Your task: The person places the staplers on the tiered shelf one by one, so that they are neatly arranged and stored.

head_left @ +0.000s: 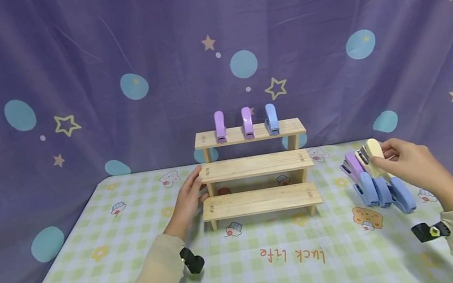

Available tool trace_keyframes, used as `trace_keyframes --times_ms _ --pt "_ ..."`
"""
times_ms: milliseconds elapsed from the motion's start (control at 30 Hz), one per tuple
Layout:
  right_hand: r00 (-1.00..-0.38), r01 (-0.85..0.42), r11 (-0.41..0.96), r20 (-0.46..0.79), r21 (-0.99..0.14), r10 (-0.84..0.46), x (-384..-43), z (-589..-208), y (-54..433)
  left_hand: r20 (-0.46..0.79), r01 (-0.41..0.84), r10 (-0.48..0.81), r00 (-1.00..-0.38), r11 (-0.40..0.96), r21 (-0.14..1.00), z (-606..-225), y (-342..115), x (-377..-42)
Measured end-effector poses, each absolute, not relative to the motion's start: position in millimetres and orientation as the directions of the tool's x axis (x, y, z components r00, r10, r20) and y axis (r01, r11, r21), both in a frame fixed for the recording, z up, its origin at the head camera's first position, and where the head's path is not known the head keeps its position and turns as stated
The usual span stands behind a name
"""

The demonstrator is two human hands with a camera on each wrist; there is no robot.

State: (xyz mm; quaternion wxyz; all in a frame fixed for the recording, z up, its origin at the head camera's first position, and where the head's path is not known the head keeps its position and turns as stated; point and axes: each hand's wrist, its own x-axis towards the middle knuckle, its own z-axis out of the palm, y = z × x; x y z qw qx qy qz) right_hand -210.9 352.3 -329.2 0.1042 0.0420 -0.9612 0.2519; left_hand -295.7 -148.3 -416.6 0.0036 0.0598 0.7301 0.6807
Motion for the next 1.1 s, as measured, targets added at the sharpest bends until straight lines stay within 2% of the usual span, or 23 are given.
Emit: trace_keyframes --times_ms 233,600,1100 --pt "-0.973 -0.192 0.831 0.210 -0.523 -0.093 -221.4 -325.4 312.7 0.085 0.088 0.120 -0.989 0.021 0.996 -417.1 -147.4 -297.0" --pt "-0.947 -0.310 0.762 0.255 -0.568 -0.195 -248.4 -329.9 253.5 0.094 0.099 0.119 -0.988 0.038 0.994 -417.0 -147.8 -294.1" --pt "-0.913 -0.408 0.600 0.296 -0.688 -0.282 -279.2 -329.9 158.8 0.100 0.103 0.089 -0.991 0.040 0.994 -416.3 -147.3 -295.1"
